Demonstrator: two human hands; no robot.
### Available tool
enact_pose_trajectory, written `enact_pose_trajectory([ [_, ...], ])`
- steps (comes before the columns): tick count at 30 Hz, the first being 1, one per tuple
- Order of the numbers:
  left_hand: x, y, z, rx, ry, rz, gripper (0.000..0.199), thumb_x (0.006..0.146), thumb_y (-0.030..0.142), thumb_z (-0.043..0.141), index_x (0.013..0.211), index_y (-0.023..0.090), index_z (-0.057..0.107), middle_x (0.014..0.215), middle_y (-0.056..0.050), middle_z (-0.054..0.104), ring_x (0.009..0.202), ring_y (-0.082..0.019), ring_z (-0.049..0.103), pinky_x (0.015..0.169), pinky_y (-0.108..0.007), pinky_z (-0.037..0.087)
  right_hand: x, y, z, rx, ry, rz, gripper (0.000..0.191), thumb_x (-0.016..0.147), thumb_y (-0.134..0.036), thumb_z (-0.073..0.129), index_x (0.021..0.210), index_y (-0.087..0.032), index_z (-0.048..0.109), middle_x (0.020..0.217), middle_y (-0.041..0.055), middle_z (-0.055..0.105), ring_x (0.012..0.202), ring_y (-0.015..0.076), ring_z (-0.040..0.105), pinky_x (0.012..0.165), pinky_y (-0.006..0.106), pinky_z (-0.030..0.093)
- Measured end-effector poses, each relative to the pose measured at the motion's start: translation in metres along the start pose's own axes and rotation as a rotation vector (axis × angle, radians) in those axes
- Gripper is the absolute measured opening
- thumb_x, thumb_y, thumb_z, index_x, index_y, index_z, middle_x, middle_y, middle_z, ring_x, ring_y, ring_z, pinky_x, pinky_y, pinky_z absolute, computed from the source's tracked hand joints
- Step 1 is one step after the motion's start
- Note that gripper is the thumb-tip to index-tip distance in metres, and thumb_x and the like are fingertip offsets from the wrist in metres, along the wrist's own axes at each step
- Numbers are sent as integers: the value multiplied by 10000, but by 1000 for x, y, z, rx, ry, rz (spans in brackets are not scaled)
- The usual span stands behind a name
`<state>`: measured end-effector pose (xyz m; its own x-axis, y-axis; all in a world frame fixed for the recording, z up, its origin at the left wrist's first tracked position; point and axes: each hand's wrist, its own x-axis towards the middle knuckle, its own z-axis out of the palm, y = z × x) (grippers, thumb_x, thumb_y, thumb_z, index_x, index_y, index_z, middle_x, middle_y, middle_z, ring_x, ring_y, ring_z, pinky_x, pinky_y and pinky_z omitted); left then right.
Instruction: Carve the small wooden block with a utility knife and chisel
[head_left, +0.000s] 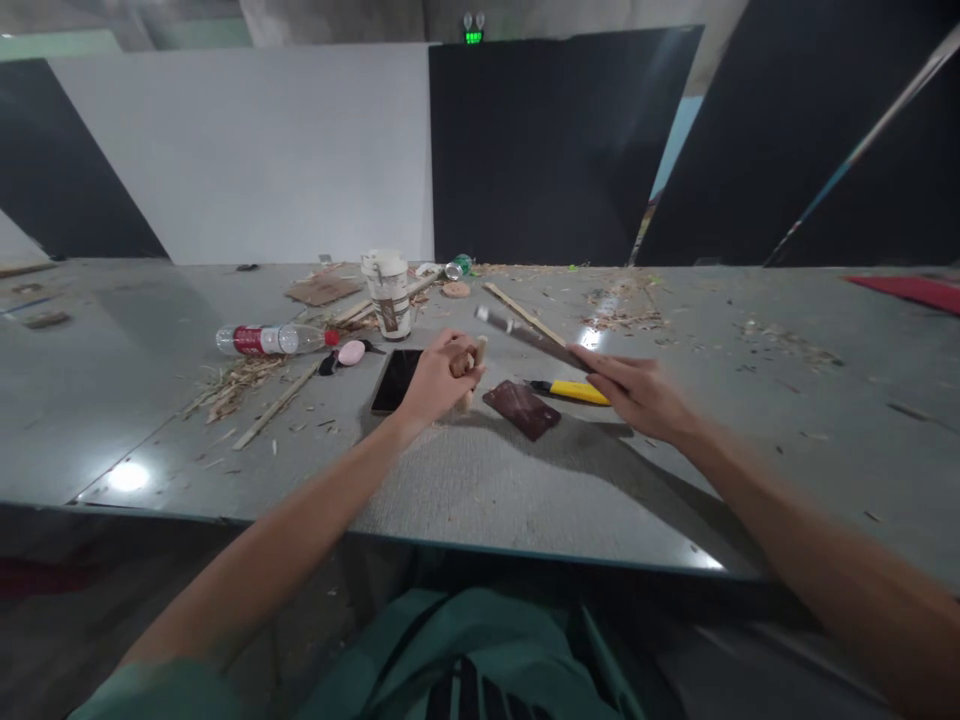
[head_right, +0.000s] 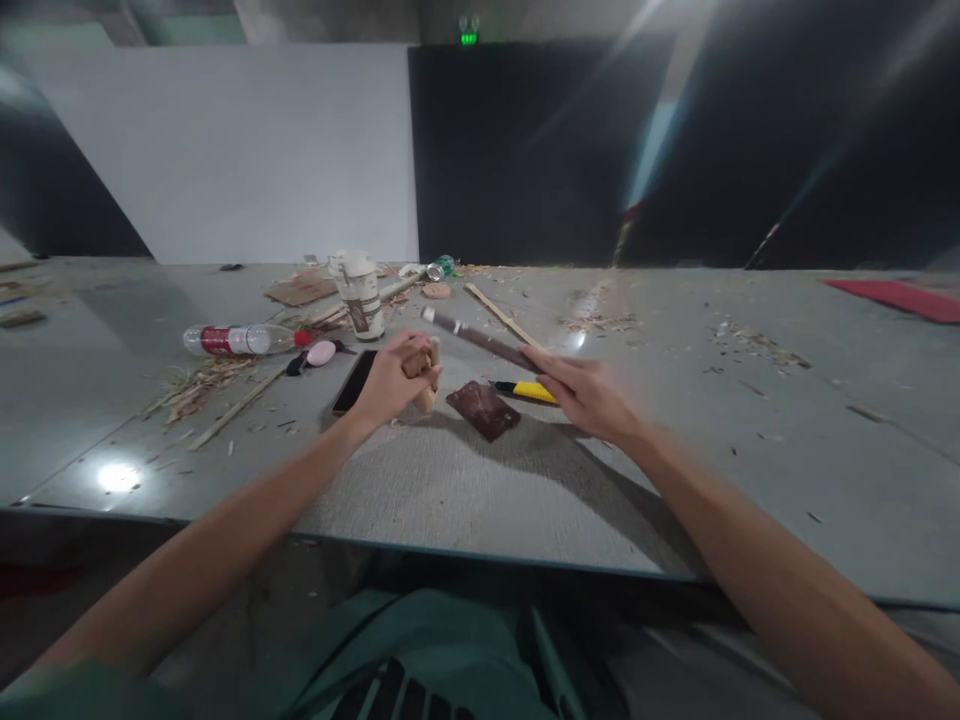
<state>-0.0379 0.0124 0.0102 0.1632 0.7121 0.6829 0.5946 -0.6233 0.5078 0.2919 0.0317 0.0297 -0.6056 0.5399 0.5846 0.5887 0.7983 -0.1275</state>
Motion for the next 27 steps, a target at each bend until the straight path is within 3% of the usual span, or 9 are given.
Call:
enact_pose_trajectory([
  [6, -1, 1, 0, -4, -6, -5, 144, 903, 166, 736, 865, 218, 606, 1103, -62, 643, 981, -217, 662, 931, -378, 555, 0, 0, 1, 19, -35, -8, 491, 1070, -364, 490, 1539, -297, 619, 1143, 86, 831, 779, 233, 763, 691, 345, 572],
  [10, -1, 1, 0, -9, -1, -7, 138, 904, 159, 729, 879, 220, 608, 1123, -66, 649, 994, -221, 662, 923, -382, 556, 1, -2, 1, 11, -13, 25, 510, 1095, -347, 405, 1560, -262, 596, 1201, 113, 815, 824, 238, 765, 714, 353, 574],
  [14, 0, 0, 0, -4, -6, -1, 170, 904, 166, 744, 840, 217, 595, 1109, -63, 644, 1018, -227, 659, 935, -381, 552, 1, -3, 2, 8, -49, 23, 493, 1067, -373, 476, 1520, -265, 637, 1110, 93, 833, 729, 225, 741, 652, 337, 552],
  [18, -1, -2, 0, 8, -8, -12, 153, 914, 157, 748, 887, 225, 613, 1120, -58, 639, 974, -219, 663, 900, -379, 561, 1, -3, 2, -4, -27, 53, 518, 1090, -358, 396, 1552, -247, 601, 1094, 110, 828, 748, 228, 740, 662, 338, 546],
  [22, -2, -2, 0, 14, -11, -7, 129, 934, 181, 749, 912, 223, 629, 1126, -65, 633, 967, -217, 666, 870, -360, 557, 1, 2, -1, -33, -94, 71, 507, 1061, -423, 462, 1502, -266, 658, 975, 65, 832, 658, 205, 706, 640, 326, 531],
  [24, -2, -1, 0, 13, -13, 2, 137, 936, 166, 742, 909, 219, 619, 1128, -64, 632, 997, -220, 662, 892, -357, 548, 2, 9, -4, -78, -65, 145, 534, 1081, -410, 415, 1552, -247, 606, 1080, 85, 833, 761, 226, 745, 702, 337, 554],
  [27, -2, 1, -1, 10, -14, 14, 150, 932, 143, 737, 927, 221, 609, 1114, -58, 628, 1025, -221, 649, 915, -355, 535, 3, 26, -9, -189, -13, 303, 549, 1095, -378, 396, 1607, -242, 537, 1325, 132, 772, 1061, 311, 751, 865, 411, 575],
])
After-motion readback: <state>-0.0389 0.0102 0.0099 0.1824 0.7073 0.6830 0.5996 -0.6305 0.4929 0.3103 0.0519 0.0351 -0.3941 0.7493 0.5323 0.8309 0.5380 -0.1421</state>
